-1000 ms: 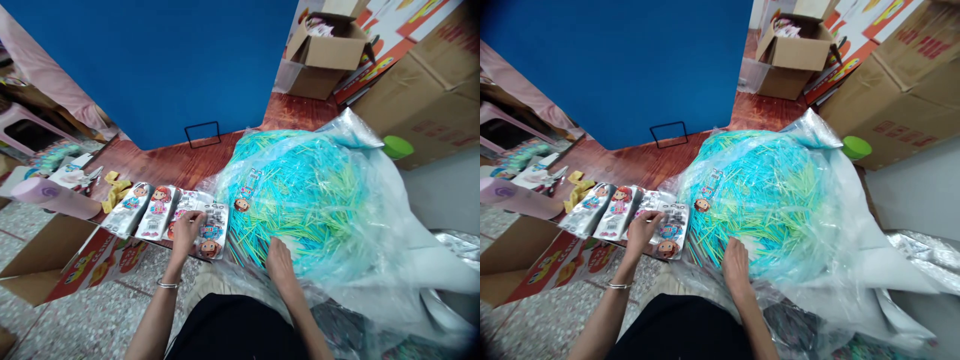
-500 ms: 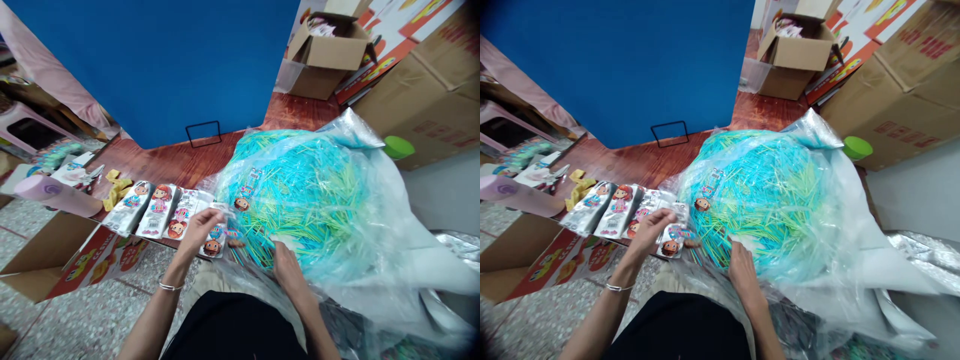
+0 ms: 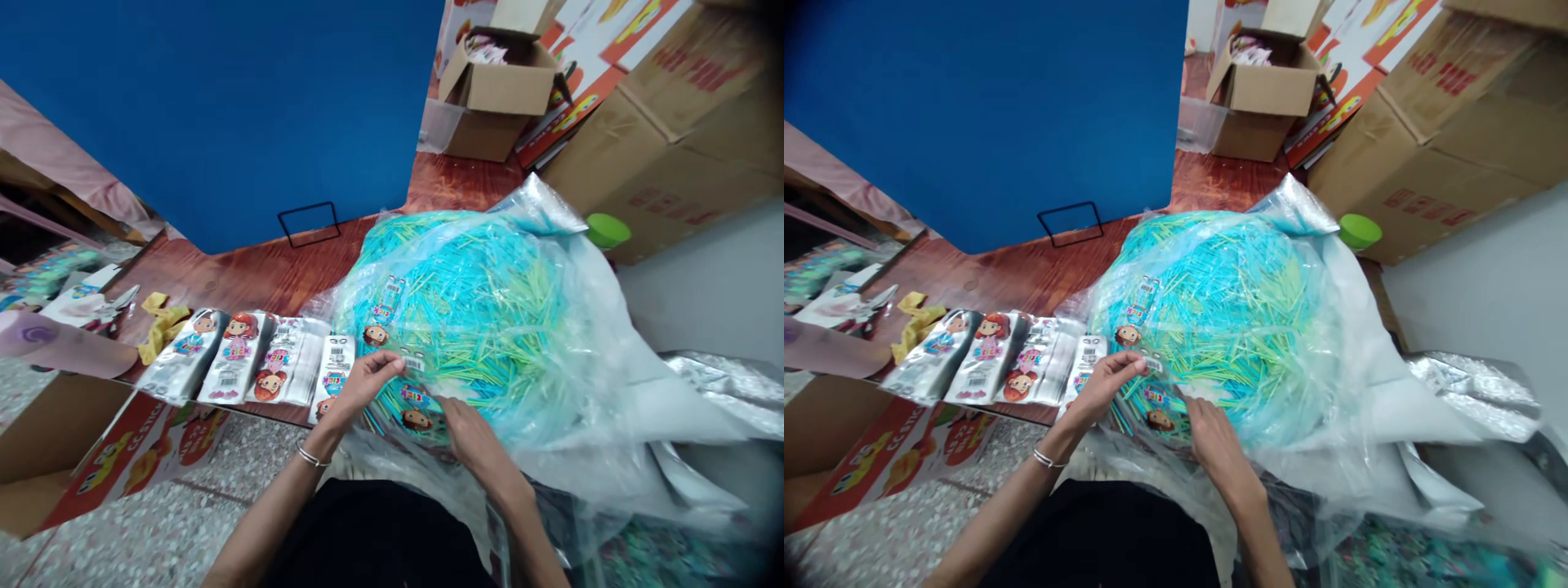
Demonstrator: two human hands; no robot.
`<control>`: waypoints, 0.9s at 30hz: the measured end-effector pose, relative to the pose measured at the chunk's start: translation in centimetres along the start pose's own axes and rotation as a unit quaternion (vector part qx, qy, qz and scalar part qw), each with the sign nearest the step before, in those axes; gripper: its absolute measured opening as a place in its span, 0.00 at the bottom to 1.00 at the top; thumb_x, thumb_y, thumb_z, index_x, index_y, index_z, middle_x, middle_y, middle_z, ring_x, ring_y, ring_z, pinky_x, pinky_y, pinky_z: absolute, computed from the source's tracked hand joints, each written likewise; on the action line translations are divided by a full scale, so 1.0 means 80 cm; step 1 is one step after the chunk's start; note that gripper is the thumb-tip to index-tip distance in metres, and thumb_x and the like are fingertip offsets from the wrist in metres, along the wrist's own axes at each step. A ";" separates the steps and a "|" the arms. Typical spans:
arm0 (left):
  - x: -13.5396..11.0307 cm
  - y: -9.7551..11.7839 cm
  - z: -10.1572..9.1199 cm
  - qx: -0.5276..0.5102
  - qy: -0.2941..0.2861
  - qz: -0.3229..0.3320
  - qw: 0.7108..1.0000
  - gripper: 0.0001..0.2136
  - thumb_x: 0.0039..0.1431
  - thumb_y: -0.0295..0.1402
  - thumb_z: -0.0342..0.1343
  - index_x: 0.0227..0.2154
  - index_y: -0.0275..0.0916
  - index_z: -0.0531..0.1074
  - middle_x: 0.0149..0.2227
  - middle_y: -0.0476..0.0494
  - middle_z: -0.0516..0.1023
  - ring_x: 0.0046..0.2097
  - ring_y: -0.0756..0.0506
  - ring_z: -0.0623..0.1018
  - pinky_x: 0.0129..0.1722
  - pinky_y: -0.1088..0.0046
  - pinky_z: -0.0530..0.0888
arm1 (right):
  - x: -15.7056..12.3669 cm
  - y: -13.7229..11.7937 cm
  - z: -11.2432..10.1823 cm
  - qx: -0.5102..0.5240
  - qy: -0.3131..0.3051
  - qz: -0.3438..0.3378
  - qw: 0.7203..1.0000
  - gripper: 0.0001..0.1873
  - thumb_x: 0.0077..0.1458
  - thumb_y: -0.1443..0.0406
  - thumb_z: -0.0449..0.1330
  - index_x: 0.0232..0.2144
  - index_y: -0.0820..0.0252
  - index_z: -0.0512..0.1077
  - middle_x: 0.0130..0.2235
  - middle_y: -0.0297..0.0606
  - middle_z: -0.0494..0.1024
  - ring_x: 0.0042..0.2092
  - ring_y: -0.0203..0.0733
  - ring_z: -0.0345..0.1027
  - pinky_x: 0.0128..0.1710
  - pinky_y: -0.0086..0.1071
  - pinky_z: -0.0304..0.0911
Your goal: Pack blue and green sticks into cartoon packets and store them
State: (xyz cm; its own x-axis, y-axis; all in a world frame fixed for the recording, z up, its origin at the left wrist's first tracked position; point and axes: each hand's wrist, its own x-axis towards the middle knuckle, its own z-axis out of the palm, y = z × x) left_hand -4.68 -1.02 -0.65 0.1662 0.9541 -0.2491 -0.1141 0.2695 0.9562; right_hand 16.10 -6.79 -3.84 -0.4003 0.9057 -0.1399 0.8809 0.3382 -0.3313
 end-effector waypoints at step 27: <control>0.002 -0.027 -0.021 -0.064 0.086 -0.058 0.992 0.10 0.46 0.38 0.63 0.28 0.37 0.75 0.26 0.50 0.77 0.32 0.50 0.75 0.39 0.76 0.68 | 0.027 0.025 0.047 0.473 0.171 0.126 0.855 0.13 0.60 0.57 0.48 0.42 0.57 0.63 0.42 0.41 0.76 0.46 0.43 0.69 0.49 0.40 0.60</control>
State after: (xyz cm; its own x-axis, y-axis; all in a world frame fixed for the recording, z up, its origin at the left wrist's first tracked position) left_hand -6.04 -1.19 -3.00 0.0165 0.9206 -0.3901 -0.2300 0.3832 0.8946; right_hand 16.03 -5.11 -8.33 0.0115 0.9958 -0.0904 0.2657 -0.0902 -0.9598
